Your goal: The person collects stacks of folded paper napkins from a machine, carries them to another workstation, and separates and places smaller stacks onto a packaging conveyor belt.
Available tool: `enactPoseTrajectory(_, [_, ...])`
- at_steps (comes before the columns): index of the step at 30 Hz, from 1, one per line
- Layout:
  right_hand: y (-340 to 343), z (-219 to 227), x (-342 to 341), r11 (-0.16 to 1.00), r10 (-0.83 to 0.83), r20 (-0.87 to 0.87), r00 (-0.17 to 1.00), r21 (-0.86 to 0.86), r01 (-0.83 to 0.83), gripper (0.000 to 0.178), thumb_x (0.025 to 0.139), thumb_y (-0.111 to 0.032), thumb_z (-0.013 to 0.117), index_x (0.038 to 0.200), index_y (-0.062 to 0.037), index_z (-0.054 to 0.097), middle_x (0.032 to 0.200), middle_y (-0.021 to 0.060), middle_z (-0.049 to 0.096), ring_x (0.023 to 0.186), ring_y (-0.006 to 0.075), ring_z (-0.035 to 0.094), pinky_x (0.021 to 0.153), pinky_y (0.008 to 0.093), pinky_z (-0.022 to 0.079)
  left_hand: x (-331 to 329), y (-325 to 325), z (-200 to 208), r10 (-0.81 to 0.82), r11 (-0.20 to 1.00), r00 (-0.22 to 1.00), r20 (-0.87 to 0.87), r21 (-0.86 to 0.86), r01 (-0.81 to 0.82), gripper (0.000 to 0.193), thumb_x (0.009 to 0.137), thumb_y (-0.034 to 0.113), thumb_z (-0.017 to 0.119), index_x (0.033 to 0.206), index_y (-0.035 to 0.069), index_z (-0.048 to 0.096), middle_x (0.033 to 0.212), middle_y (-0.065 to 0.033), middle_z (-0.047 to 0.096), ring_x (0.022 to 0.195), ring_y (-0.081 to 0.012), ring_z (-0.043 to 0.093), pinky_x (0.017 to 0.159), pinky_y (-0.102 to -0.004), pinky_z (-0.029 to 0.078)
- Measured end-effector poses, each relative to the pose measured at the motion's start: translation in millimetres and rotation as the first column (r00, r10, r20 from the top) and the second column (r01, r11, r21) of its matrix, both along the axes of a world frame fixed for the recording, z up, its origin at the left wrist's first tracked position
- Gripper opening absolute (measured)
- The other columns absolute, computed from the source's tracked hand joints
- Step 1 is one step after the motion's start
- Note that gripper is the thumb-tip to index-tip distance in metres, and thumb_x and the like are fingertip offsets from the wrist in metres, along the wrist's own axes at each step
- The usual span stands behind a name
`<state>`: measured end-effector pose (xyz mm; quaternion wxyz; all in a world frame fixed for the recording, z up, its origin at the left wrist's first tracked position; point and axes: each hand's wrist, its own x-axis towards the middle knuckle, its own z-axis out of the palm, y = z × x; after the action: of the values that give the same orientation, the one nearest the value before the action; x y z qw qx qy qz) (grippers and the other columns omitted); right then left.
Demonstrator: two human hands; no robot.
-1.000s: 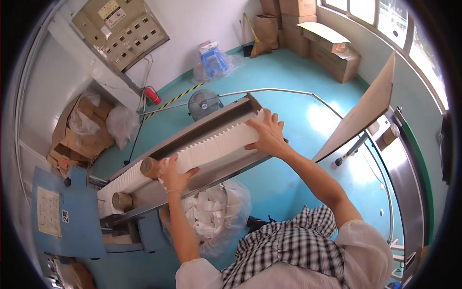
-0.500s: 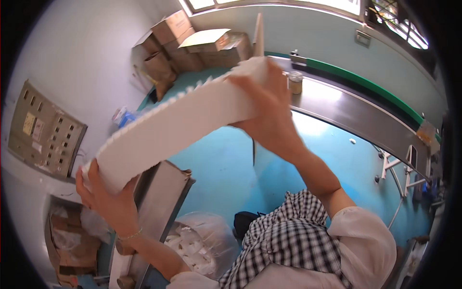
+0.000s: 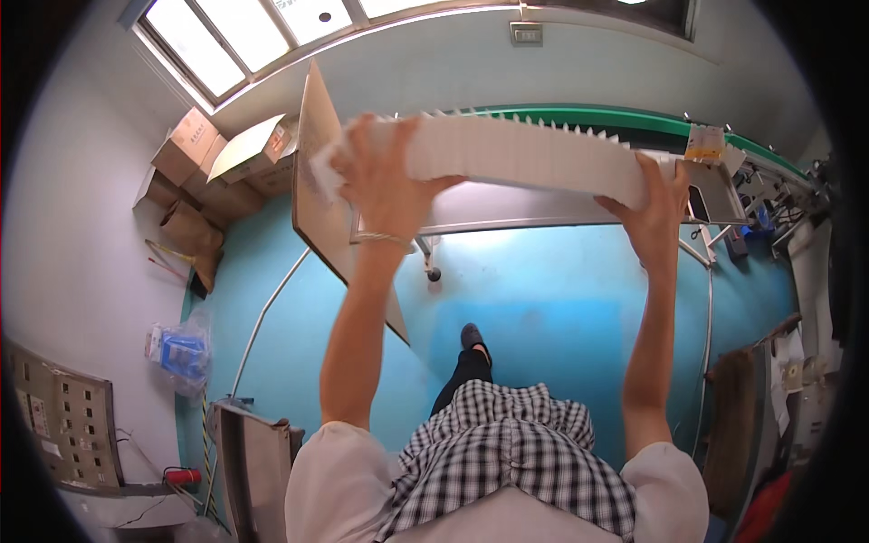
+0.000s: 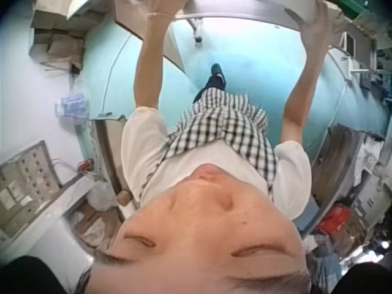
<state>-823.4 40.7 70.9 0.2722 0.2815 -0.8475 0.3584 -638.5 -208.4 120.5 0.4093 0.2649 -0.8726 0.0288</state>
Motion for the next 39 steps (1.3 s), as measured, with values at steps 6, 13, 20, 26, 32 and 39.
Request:
enactPoseTrajectory(6, [40.2,-92.7,-96.6,0.975,-0.09,0.242,0.966,0.217,0.037,0.077,0.062,-0.031,0.093,0.13,-0.0198,0.057,0.142,0.0226,0.033,0.131,0.0453,0.037,0.105,0.0558,0.038,-128.0,13.2,-111.8,-0.103,0.895,0.957,0.272,0.446,-0.03,0.083,0.054,0.05,0.091,0.129,0.034,0.059,0.15,-0.0123,0.027,0.133,-0.0561,0.02,0.095,-0.0724,0.031])
enactPoseTrajectory(13, [21.2,-175.5,-173.9,0.89,-0.073,0.49,0.869,0.425,-0.166,0.086,0.048,-0.041,0.095,0.125,-0.0176,0.063,0.122,0.0178,0.048,0.122,0.0395,0.045,0.105,0.0455,0.041,-193.0,-32.2,-202.1,-0.219,0.773,0.773,0.596,0.589,-0.235,0.089,0.05,0.062,0.089,0.13,0.037,0.058,0.145,-0.0111,0.033,0.135,-0.0545,0.022,0.093,-0.07,0.034])
enactPoseTrajectory(20, [-38.3,-153.6,-295.5,0.616,-0.157,0.76,0.631,0.575,-0.539,0.096,0.053,-0.046,0.091,0.136,-0.013,0.057,0.138,0.022,0.053,0.124,0.0355,0.054,0.106,0.0404,0.044,-238.1,-111.6,-192.3,-0.428,0.522,0.717,0.55,0.798,-0.301,0.115,0.052,0.068,0.085,0.15,0.044,0.031,0.156,-0.0205,0.021,0.136,-0.0512,0.036,0.1,-0.0611,0.041])
enactPoseTrajectory(26, [-20.6,-195.1,-360.3,0.957,-0.214,0.828,0.519,0.283,-0.057,0.074,0.082,-0.048,0.079,0.131,0.002,0.055,0.097,0.0091,0.068,0.088,0.0171,0.064,0.075,0.0291,0.051,-237.0,-183.0,-260.9,-0.088,0.45,0.958,0.273,0.869,-0.206,0.096,0.072,0.054,0.081,0.14,0.002,0.037,0.146,-0.0363,0.031,0.106,-0.0507,0.06,0.091,-0.0507,0.051])
enactPoseTrajectory(32, [81.0,-271.5,-347.1,0.956,0.284,0.837,0.468,-0.286,-0.068,0.051,0.099,-0.042,0.06,0.125,0.0022,0.058,0.11,0.0065,0.065,0.102,0.0148,0.059,0.09,0.0296,0.046,-210.2,-111.8,-252.4,-0.051,0.708,0.993,0.111,0.705,-0.042,0.075,0.078,0.053,0.076,0.125,-0.001,0.053,0.118,-0.0218,0.063,0.11,-0.0395,0.059,0.092,-0.0455,0.047])
enactPoseTrajectory(39, [-9.2,-195.7,-287.2,0.989,0.099,0.868,0.487,-0.033,-0.143,0.066,0.077,-0.022,0.084,0.128,-0.0002,0.048,0.114,0.0131,0.063,0.106,0.0225,0.06,0.093,0.0365,0.049,-214.2,-102.6,-247.5,-0.021,0.725,1.0,0.011,0.689,0.007,0.087,0.07,0.044,0.086,0.133,-0.003,0.048,0.116,-0.0219,0.049,0.109,-0.0393,0.052,0.093,-0.0458,0.047])
